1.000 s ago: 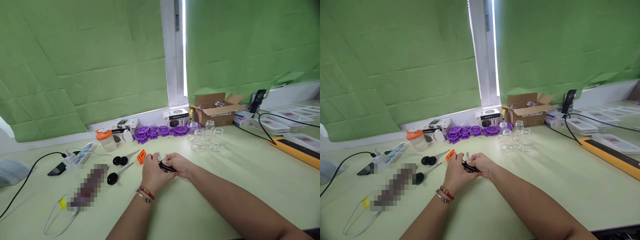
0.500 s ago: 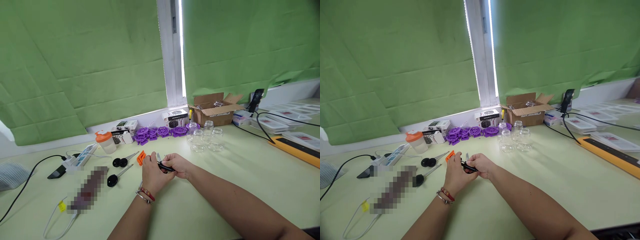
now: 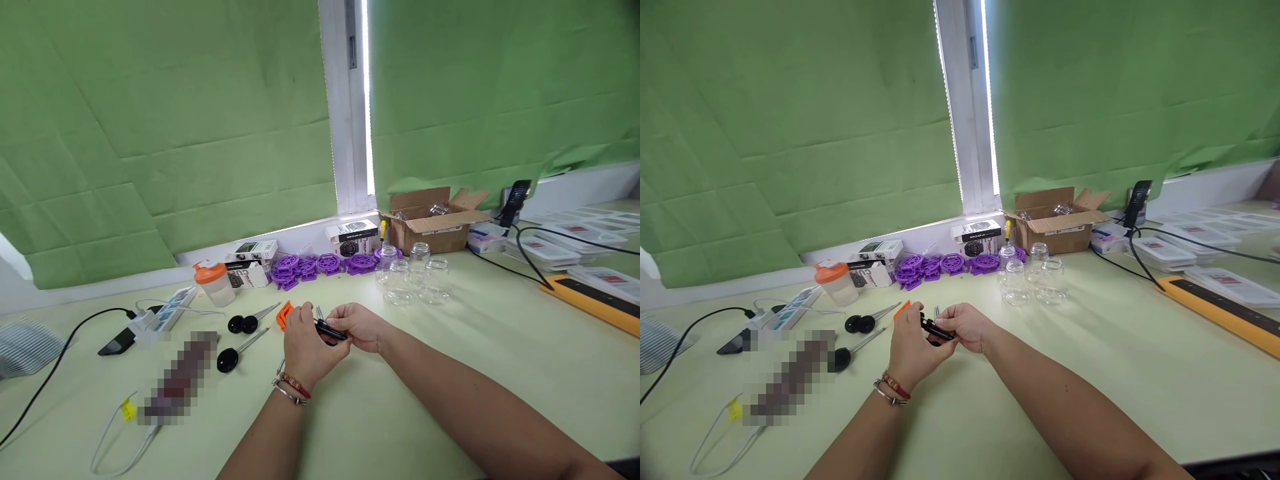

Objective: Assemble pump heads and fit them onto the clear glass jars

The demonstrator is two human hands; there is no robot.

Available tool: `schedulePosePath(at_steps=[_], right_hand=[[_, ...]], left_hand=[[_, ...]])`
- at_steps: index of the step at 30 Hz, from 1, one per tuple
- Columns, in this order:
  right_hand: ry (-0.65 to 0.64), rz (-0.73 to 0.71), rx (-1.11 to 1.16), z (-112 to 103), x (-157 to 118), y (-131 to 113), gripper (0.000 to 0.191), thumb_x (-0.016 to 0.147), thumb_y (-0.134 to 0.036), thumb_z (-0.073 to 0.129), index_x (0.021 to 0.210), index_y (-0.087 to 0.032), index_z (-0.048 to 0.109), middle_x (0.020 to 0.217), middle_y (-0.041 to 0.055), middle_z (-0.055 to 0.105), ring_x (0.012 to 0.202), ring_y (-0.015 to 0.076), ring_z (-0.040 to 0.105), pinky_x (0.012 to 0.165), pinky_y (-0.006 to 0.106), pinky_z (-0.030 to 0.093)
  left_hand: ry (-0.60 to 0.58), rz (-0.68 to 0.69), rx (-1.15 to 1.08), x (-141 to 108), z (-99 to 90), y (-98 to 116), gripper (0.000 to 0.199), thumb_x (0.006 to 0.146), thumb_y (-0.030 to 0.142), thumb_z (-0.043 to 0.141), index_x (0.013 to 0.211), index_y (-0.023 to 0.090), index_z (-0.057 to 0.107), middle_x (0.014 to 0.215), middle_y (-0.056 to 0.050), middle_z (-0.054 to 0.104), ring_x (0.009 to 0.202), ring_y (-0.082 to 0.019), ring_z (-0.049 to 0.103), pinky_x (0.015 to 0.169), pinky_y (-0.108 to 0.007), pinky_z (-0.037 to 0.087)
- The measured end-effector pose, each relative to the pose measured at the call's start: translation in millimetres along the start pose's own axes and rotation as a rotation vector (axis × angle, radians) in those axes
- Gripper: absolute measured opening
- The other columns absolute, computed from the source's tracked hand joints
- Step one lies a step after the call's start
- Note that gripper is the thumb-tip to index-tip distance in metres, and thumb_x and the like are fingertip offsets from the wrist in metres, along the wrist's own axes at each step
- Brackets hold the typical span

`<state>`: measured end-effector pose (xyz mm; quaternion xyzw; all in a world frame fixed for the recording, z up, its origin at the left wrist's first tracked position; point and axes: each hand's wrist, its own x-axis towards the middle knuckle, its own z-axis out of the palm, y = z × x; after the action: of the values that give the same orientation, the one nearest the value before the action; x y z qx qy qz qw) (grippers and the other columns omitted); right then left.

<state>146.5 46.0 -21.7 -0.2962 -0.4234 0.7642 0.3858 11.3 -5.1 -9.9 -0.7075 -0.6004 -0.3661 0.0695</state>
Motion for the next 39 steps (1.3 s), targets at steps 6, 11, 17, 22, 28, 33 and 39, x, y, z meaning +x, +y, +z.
schedulePosePath(at_steps=[6, 11, 17, 22, 28, 33, 39], right_hand=[[0.02, -0.035, -0.091, 1.4, -2.3, -0.7, 0.035, 0.054, -0.036, 0.082, 0.071, -0.009, 0.067, 0.063, 0.0071, 0.069, 0.061, 0.0167, 0.066, 0.063, 0.029, 0.05], [0.119, -0.081, -0.126, 8.0, -2.8, 2.4, 0.039, 0.048, -0.039, 0.084, 0.07, -0.01, 0.067, 0.057, 0.005, 0.067, 0.056, 0.0157, 0.063, 0.06, 0.03, 0.049], [0.157, -0.095, -0.091, 11.3, -0.8, 5.4, 0.041, 0.044, -0.039, 0.085, 0.066, -0.011, 0.063, 0.054, 0.0019, 0.064, 0.052, 0.0151, 0.062, 0.06, 0.032, 0.051], [0.159, -0.097, -0.138, 11.4, -1.4, 4.7, 0.037, 0.047, -0.034, 0.084, 0.063, -0.013, 0.058, 0.051, -0.0004, 0.062, 0.052, 0.0146, 0.062, 0.058, 0.029, 0.051], [0.215, -0.097, -0.262, 16.9, -4.4, 4.4, 0.019, 0.06, -0.022, 0.074, 0.061, -0.015, 0.056, 0.048, -0.003, 0.058, 0.048, 0.0113, 0.055, 0.052, 0.025, 0.045], [0.274, -0.083, -0.302, 27.2, -9.4, 1.5, 0.014, 0.065, -0.017, 0.068, 0.056, -0.014, 0.059, 0.049, -0.0029, 0.056, 0.05, 0.0108, 0.053, 0.053, 0.024, 0.043], [0.293, -0.059, -0.222, 32.4, -11.6, 0.1, 0.012, 0.066, -0.018, 0.067, 0.057, -0.012, 0.061, 0.05, -0.001, 0.059, 0.05, 0.0109, 0.053, 0.056, 0.025, 0.044]], left_hand=[[0.027, 0.001, 0.035, 1.7, -0.7, -2.8, 0.072, 0.053, 0.047, 0.069, 0.112, 0.016, 0.043, 0.099, -0.01, 0.052, 0.098, -0.03, 0.051, 0.082, -0.044, 0.045], [0.033, 0.004, 0.045, 2.1, 0.1, -1.6, 0.063, 0.053, 0.043, 0.068, 0.106, 0.018, 0.044, 0.094, -0.008, 0.052, 0.096, -0.03, 0.052, 0.08, -0.044, 0.045], [0.024, 0.004, 0.06, 2.6, -2.3, 2.4, 0.057, 0.053, 0.042, 0.066, 0.101, 0.019, 0.045, 0.09, -0.008, 0.051, 0.093, -0.03, 0.052, 0.077, -0.043, 0.045], [0.014, 0.047, 0.113, 2.6, -0.7, 1.5, 0.056, 0.055, 0.043, 0.065, 0.101, 0.017, 0.046, 0.09, -0.008, 0.05, 0.09, -0.03, 0.051, 0.078, -0.043, 0.044], [-0.004, 0.067, 0.185, 2.2, 1.1, 2.2, 0.053, 0.055, 0.037, 0.063, 0.101, 0.016, 0.048, 0.089, -0.009, 0.049, 0.086, -0.028, 0.049, 0.076, -0.041, 0.043], [-0.029, 0.059, 0.235, 2.6, 0.1, 2.9, 0.049, 0.053, 0.032, 0.061, 0.097, 0.014, 0.048, 0.089, -0.01, 0.049, 0.087, -0.028, 0.048, 0.076, -0.04, 0.042], [-0.027, 0.05, 0.246, 3.2, 0.4, 1.6, 0.053, 0.054, 0.035, 0.062, 0.1, 0.013, 0.048, 0.088, -0.009, 0.049, 0.088, -0.028, 0.048, 0.077, -0.04, 0.041]])
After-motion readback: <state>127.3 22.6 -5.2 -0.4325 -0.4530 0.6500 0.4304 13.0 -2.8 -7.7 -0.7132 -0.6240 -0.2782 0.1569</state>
